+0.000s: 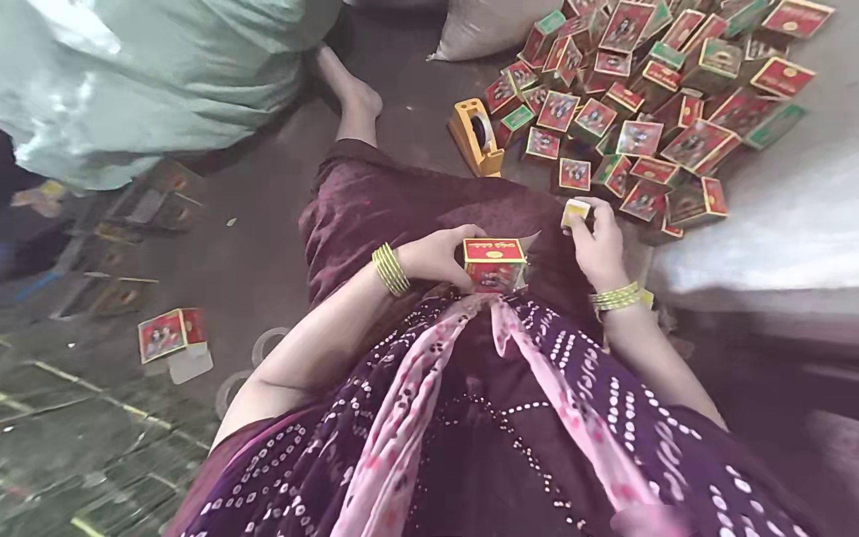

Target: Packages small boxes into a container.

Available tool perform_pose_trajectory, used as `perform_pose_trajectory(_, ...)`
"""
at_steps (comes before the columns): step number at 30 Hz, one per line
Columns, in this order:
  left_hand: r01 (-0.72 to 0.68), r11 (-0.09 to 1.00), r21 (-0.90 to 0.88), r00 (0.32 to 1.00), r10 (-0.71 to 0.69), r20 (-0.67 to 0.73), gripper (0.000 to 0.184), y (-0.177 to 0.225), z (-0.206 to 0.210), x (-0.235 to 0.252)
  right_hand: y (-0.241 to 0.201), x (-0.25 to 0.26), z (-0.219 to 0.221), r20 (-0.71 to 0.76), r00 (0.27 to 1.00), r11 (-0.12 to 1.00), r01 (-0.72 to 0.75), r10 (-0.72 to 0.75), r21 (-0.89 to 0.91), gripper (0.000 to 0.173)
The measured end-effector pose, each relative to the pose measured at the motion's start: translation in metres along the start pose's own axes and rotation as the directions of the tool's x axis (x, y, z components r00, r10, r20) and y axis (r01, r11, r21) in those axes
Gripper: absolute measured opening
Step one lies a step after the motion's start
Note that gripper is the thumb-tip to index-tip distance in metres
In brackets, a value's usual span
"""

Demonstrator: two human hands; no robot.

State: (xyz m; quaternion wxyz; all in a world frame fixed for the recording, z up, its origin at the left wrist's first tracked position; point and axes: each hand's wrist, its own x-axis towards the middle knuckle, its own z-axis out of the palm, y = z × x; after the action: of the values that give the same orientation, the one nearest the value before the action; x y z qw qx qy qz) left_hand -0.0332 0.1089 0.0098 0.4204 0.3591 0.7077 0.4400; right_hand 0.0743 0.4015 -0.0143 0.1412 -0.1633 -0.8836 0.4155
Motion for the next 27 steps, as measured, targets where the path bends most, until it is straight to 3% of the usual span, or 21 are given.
perform_pose_trajectory(4, 0.113, 0.981, 0.157, 0.992, -0.121, 0.038, 0.07, -0.024, -0.026, 0.01, 0.0, -0.005, -0.001, -0.012, 0.998, 0.977, -0.058, 0.062, 0.203, 0.041)
perform_pose_trajectory(7, 0.138, 0.915, 0.38, 0.983, -0.172, 0.058, 0.082, -0.024, -0.024, 0.014, -0.004, -0.007, -0.004, -0.026, 0.994, 0.952, -0.09, 0.102, 0.292, 0.049)
perform_pose_trajectory(9, 0.109, 0.873, 0.475, 0.985, -0.159, 0.068, 0.08, -0.025, -0.016, 0.017, -0.016, -0.011, -0.007, 0.0, 0.993, 0.92, -0.113, 0.122, 0.376, 0.05)
perform_pose_trajectory(12, 0.027, 0.937, 0.348, 0.999, -0.037, 0.022, 0.07, -0.037, -0.008, 0.015, -0.038, -0.015, -0.009, 0.058, 0.997, 0.885, -0.076, 0.056, 0.46, 0.042)
perform_pose_trajectory(14, -0.06, 0.988, 0.139, 0.992, 0.074, -0.1, 0.066, -0.043, -0.001, 0.011, -0.053, -0.018, -0.009, 0.068, 0.995, 0.895, 0.039, -0.077, 0.445, 0.037)
perform_pose_trajectory(17, -0.248, 0.963, -0.106, 0.932, 0.207, -0.298, 0.073, -0.036, 0.009, 0.006, -0.08, -0.024, -0.011, 0.032, 0.953, 0.882, 0.266, -0.302, 0.39, 0.032)
perform_pose_trajectory(20, -0.402, 0.91, -0.101, 0.835, 0.319, -0.448, 0.069, -0.019, 0.022, 0.004, -0.103, -0.027, -0.011, -0.059, 0.876, 0.819, 0.469, -0.478, 0.332, 0.038)
perform_pose_trajectory(22, -0.446, 0.889, -0.102, 0.791, 0.338, -0.51, 0.067, -0.012, 0.032, 0.003, -0.113, -0.027, -0.01, -0.097, 0.82, 0.778, 0.568, -0.565, 0.27, 0.033)
perform_pose_trajectory(27, -0.472, 0.881, -0.031, 0.717, 0.363, -0.595, 0.07, -0.034, 0.046, 0.008, -0.118, -0.028, 0.0, -0.011, 0.722, 0.718, 0.69, -0.692, 0.097, 0.021)
